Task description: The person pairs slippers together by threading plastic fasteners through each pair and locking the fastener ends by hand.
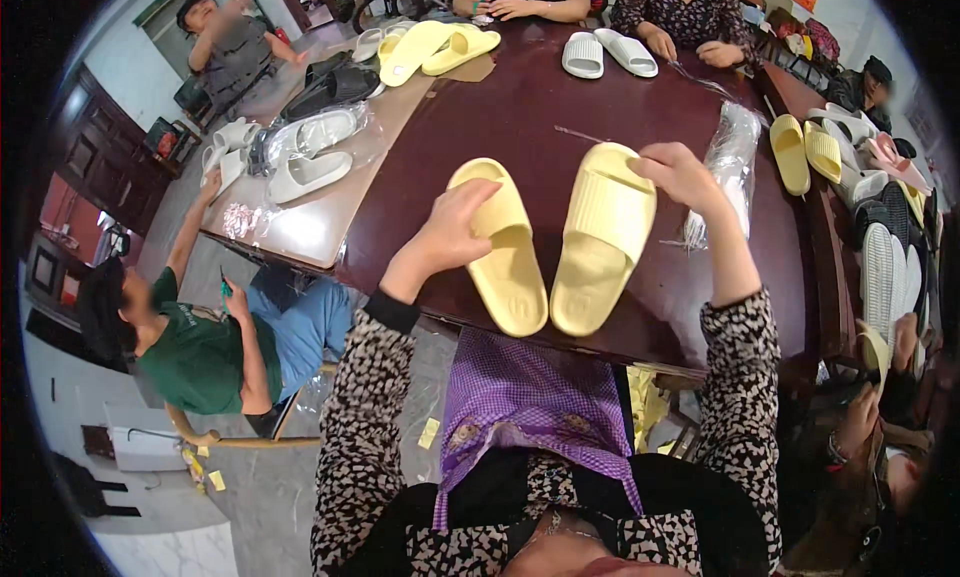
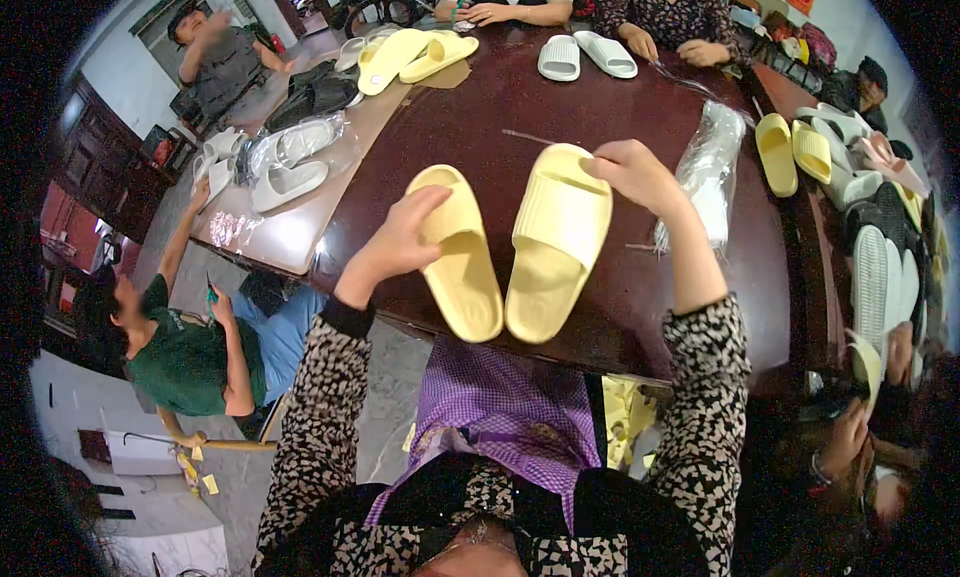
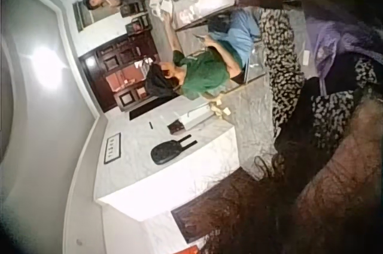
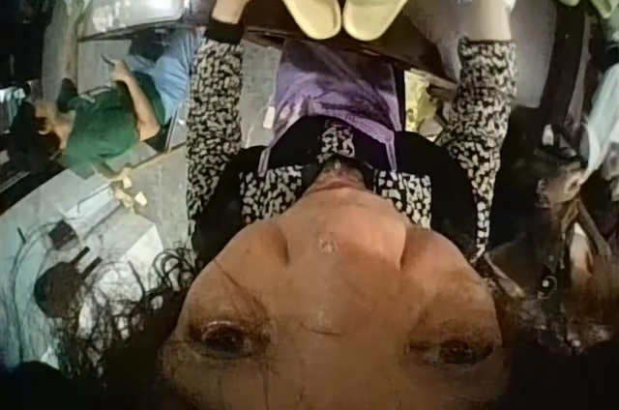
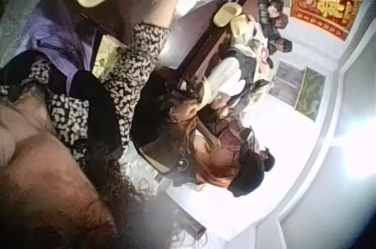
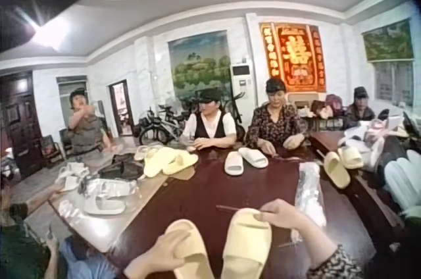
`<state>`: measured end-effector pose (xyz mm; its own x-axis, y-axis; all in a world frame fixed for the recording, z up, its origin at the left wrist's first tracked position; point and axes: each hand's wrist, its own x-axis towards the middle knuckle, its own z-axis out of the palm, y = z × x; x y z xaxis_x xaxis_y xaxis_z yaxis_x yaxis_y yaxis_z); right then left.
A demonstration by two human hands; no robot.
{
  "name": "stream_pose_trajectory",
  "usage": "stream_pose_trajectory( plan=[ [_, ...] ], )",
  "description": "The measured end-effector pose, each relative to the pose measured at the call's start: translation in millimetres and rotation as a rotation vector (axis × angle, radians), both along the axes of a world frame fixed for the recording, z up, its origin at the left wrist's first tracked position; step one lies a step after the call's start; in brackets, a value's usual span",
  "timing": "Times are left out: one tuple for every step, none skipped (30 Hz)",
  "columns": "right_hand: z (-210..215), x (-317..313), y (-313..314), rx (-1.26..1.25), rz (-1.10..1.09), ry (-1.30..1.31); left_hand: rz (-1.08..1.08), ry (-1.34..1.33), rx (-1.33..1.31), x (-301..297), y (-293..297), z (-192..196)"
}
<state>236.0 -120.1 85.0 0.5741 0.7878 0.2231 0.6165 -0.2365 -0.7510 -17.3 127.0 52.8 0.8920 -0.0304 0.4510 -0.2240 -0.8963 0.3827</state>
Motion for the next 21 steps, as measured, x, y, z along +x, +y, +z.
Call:
stream_pose_trajectory(
  plan=[
    [-19.1, 12.0, 10.2, 0.148, 0.04, -0.147, -0.003, 0.002, -0.003, 8.5, -2.4, -10.7],
    [-19.3, 4.4, 18.8, 0.149, 0.051, -0.145, 0.079, -0.007, 0.043, 10.9, -2.5, -19.6],
    [-22.3, -6.2, 29.6, 0.2, -0.04, -0.024, 0.162, -0.015, 0.089, 12.8, -1.7, -27.8],
    [-22.8, -17.6, 37.8, 0.249, -0.137, 0.095, 0.24, -0.025, 0.134, 16.1, -4.4, -27.1],
    [-22.8, -25.6, 43.3, 0.297, -0.233, 0.215, 0.247, -0.028, 0.134, 17.0, -5.6, -25.9],
    [-21.1, -29.6, 46.5, 0.297, -0.223, 0.213, 0.248, -0.054, 0.081, 15.7, -6.4, -24.7],
    [-20.8, -36.3, 46.4, 0.3, -0.211, 0.297, 0.25, -0.072, 0.022, 9.9, -12.8, -22.6],
    [-18.6, -43.2, 45.8, 0.303, -0.196, 0.381, 0.253, -0.092, -0.034, 5.0, -20.1, -19.7],
    [-14.3, -52.4, 44.9, 0.307, -0.176, 0.463, 0.269, -0.092, -0.035, 0.5, -31.1, -12.0],
    [-7.1, -66.9, 48.1, 0.307, -0.138, 0.47, 0.243, 0.011, -0.325, -6.5, -41.5, -0.8],
    [2.3, -84.6, 46.6, 0.339, -0.069, 0.568, 0.214, 0.101, -0.617, -10.9, -52.8, 3.9],
    [11.6, -100.7, 46.5, 0.373, 0.001, 0.656, 0.164, 0.132, -0.796, -7.3, -63.0, -6.1],
    [14.9, -114.5, 49.8, 0.415, 0.029, 0.73, 0.113, 0.155, -0.972, -1.4, -73.7, -17.9],
    [17.4, -125.5, 51.0, 0.455, 0.05, 0.805, 0.032, 0.136, -1.217, 2.1, -91.7, -14.2],
    [23.1, -135.3, 51.8, 0.459, 0.09, 0.802, -0.062, 0.11, -1.457, 3.0, -107.1, -9.2],
    [24.4, -141.9, 45.7, 0.465, 0.133, 0.787, -0.111, 0.126, -1.446, 4.9, -121.0, -14.9],
    [29.6, -148.0, 43.3, 0.476, 0.168, 0.78, -0.159, 0.156, -1.432, 1.9, -127.4, -12.7],
    [32.8, -150.8, 43.8, 0.477, 0.194, 0.778, -0.145, 0.135, -1.422, -3.0, -127.6, -10.2],
    [35.4, -152.7, 42.2, 0.516, 0.18, 0.768, -0.166, 0.206, -1.504, -8.4, -128.8, -7.3],
    [37.3, -153.3, 40.8, 0.555, 0.162, 0.759, -0.19, 0.282, -1.587, -13.3, -129.1, -4.5],
    [38.6, -152.9, 39.7, 0.593, 0.141, 0.751, -0.215, 0.361, -1.67, -17.0, -128.8, -0.9]
  ],
)
